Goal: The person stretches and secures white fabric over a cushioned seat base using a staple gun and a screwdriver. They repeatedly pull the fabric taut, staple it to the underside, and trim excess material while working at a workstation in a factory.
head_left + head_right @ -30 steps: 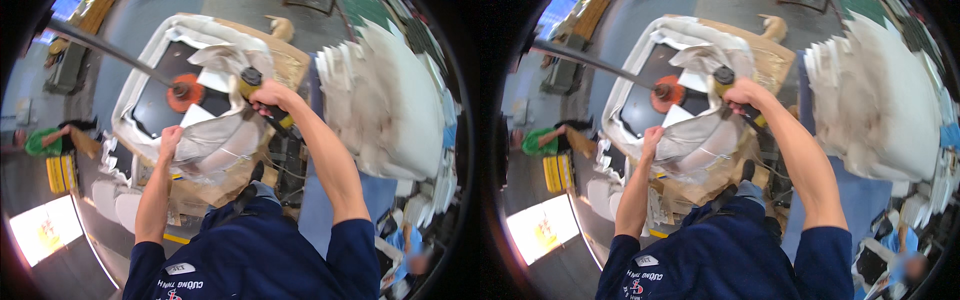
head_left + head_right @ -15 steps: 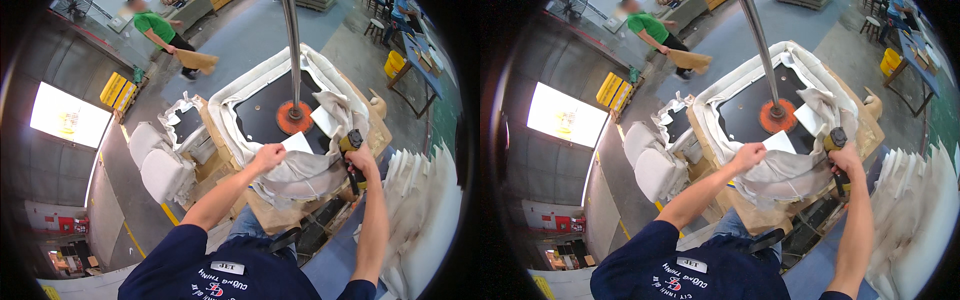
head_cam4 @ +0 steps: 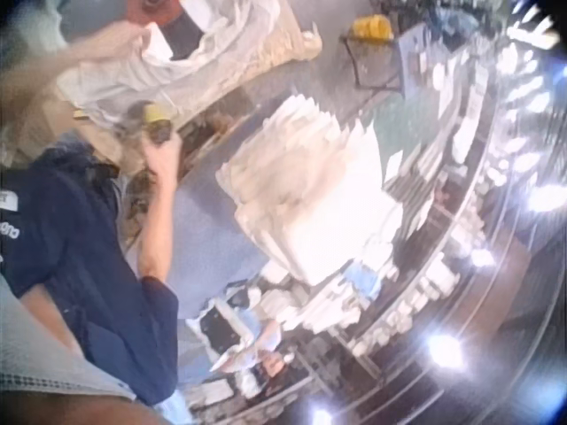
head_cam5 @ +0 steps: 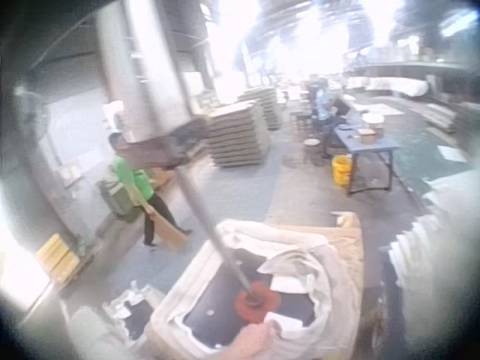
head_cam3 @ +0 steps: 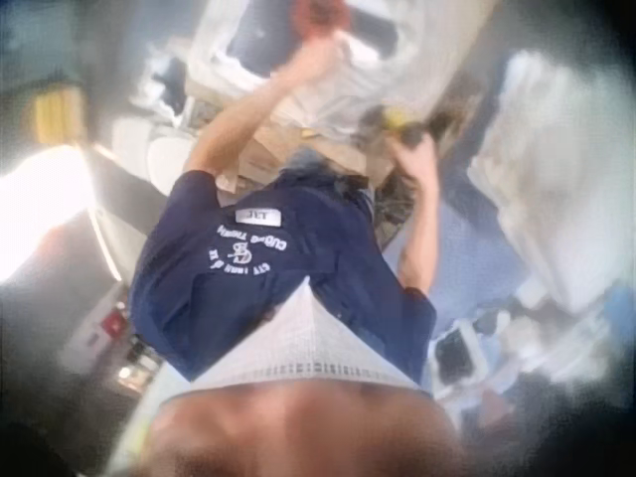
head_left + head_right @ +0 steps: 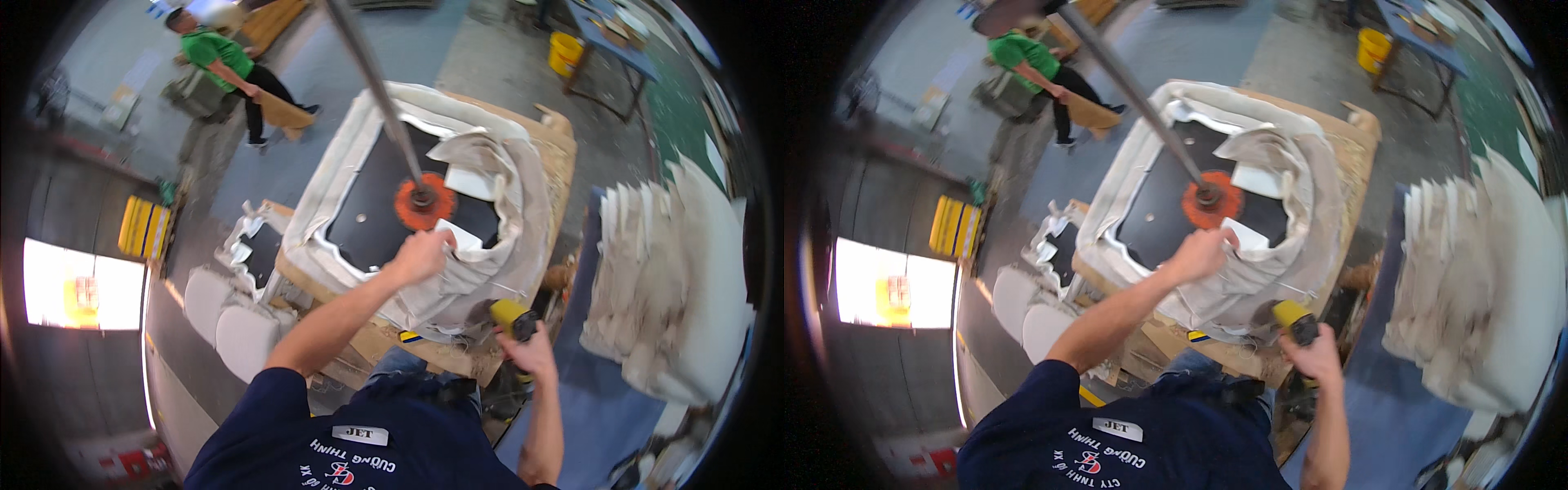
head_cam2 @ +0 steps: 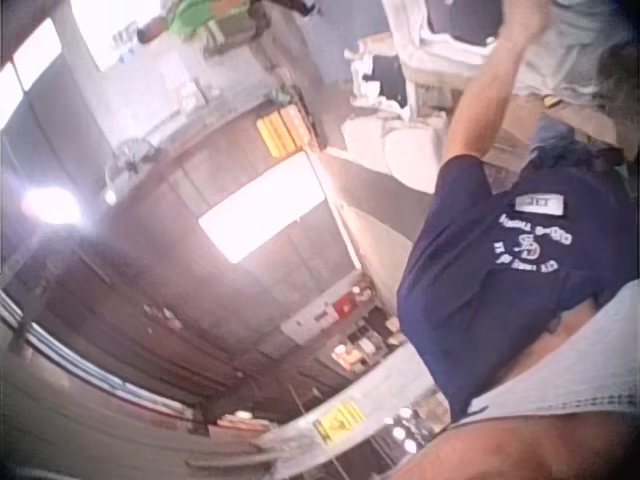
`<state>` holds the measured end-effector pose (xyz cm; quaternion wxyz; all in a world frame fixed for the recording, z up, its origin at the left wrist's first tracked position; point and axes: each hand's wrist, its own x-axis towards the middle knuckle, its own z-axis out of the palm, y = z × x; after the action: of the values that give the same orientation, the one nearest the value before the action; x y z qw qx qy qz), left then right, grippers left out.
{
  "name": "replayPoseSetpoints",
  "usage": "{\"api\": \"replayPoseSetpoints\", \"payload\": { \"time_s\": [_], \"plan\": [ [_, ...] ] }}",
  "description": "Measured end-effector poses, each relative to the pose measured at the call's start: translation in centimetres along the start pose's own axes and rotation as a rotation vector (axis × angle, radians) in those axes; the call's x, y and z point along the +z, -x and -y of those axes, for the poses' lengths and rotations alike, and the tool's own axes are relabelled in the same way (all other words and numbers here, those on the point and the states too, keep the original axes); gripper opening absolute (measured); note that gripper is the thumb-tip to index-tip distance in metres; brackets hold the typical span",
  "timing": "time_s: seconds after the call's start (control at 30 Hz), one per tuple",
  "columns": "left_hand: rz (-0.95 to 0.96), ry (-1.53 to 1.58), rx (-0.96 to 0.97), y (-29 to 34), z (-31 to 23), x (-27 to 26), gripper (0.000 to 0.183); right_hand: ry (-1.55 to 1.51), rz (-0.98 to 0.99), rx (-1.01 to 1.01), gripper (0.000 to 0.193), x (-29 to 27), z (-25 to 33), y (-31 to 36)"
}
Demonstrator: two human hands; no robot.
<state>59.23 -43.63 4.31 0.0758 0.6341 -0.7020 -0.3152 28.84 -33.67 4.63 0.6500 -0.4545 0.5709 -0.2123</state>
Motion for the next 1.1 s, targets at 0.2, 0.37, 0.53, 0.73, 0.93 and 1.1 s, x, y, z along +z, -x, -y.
{"api": "replayPoseSetpoints", "payload": {
  "time_s": [0.2,0.37,0.53,0.73,0.93,1.1],
  "plan": [
    [-0.060,0.078,0.206,-1.4,-4.1,1.3,0.034,-0.030,-0.258,0.058,0.030,8.2,-2.7,1.6],
    [0.099,0.312,0.088,-0.7,-1.9,1.4,0.029,0.078,-0.505,-0.207,0.043,10.9,-1.2,1.6],
    [0.295,0.502,0.295,-2.5,-6.0,0.6,0.024,0.037,-0.471,-0.107,0.055,11.7,0.5,1.0],
    [0.464,0.466,0.047,-5.8,-3.1,-2.5,0.026,-0.037,-0.433,-0.076,0.061,11.5,1.2,0.6],
    [0.628,0.488,0.043,-3.1,-4.2,-0.7,0.009,-0.028,-0.375,-0.028,0.071,11.9,1.6,0.7],
    [0.609,0.776,-0.251,-4.1,-1.6,-3.5,0.006,-0.006,-0.403,0.017,0.085,10.8,3.3,0.0]
  ]
}}
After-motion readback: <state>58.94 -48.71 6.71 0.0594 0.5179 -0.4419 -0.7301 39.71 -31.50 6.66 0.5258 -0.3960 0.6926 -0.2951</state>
